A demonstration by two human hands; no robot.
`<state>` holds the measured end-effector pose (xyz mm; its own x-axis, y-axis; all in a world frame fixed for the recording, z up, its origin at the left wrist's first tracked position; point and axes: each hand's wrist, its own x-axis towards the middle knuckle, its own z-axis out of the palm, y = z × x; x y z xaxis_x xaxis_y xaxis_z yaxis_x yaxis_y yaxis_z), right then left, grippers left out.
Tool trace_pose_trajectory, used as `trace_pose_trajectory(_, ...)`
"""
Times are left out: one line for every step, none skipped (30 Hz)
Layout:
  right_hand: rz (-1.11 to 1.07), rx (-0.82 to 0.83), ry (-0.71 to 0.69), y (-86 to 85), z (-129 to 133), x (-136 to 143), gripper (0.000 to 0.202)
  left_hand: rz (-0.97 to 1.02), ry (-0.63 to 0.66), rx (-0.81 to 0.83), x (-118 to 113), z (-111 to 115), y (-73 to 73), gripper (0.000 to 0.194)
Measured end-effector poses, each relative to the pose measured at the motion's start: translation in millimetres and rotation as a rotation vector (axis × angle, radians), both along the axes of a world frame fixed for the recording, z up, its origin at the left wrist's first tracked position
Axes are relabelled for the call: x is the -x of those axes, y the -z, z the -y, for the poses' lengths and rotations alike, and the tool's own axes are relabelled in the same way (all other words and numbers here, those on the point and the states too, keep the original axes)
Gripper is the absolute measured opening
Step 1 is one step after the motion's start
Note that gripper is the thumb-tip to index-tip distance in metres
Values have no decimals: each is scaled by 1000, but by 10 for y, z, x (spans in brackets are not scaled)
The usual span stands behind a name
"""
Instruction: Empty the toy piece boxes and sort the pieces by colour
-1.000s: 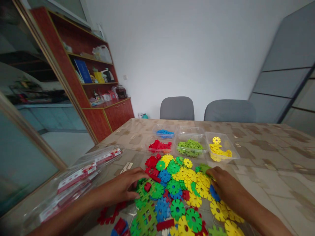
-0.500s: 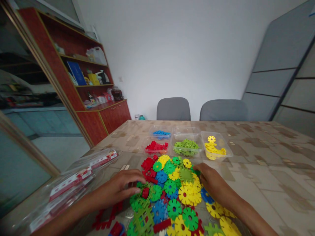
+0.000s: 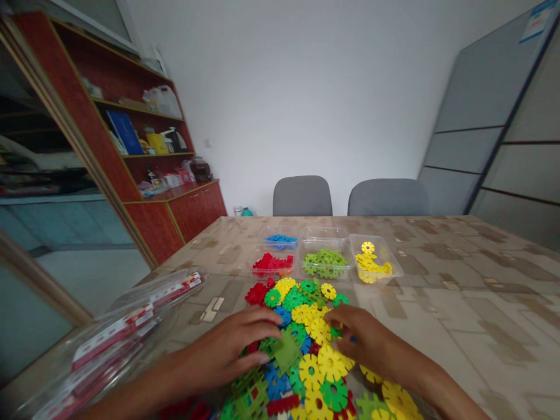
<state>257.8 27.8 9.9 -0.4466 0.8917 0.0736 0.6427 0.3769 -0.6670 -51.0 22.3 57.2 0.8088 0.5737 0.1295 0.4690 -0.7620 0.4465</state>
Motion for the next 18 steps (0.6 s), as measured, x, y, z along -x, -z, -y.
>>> trace_pose_trajectory(24, 33, 5, 25, 36, 6, 44, -6, 16, -2, -52, 11, -6, 30)
trace_pose_trajectory(39, 48, 21, 51, 67, 27, 55, -10, 23, -7, -105, 20, -9, 30)
trace_pose_trajectory(43, 41, 41, 74, 92, 59, 63, -11, 23, -13, -155, 26, -6, 31)
trace_pose_trajectory(39, 22, 53, 92, 106, 98, 65, -11, 17, -21, -197, 32, 2, 31)
trace_pose_trajectory(26, 1, 58, 102, 110, 139, 59, -12, 13, -27, -228, 36, 15, 31)
trace_pose_trajectory(8, -19, 62, 103, 104, 176, 49, -14, 16, -28, -245, 39, 32, 30)
trace_pose_trajectory(-12, -36, 60, 96, 90, 207, 36, -15, 21, -26, -247, 40, 50, 28)
trace_pose_trajectory(-33, -48, 50, 81, 71, 231, 23, -17, 27, -21, -236, 41, 69, 27)
trace_pose_trajectory(-63, -53, 38, 62, 49, 247, 15, -20, 32, -15, -216, 40, 87, 25)
trace_pose_trajectory(-97, -52, 30, 42, 26, 258, 15, -21, 32, -8, -192, 39, 102, 25)
trace_pose_trajectory(-131, -47, 26, 22, 3, 265, 20, -19, 27, -4, -168, 35, 114, 24)
trace_pose_trajectory(-163, -41, 31, 7, -19, 273, 25, -15, 19, -3, -150, 31, 123, 24)
trace_pose_trajectory(-187, -33, 42, -3, -39, 284, 30, -10, 15, -4, -139, 26, 129, 23)
trace_pose_trajectory(-202, -26, 57, -7, -58, 297, 34, -4, 18, -5, -136, 21, 135, 23)
trace_pose_trajectory(-205, -24, 70, -5, -75, 314, 38, 2, 20, -5, -139, 16, 139, 22)
trace_pose_trajectory(-202, -28, 77, 3, -89, 333, 41, 6, 24, -4, -146, 11, 144, 22)
trace_pose_trajectory(-197, -35, 82, 15, -101, 351, 42, 10, 29, -2, -155, 6, 149, 23)
trace_pose_trajectory(-191, -44, 83, 32, -109, 367, 41, 14, 32, -1, -161, 2, 154, 23)
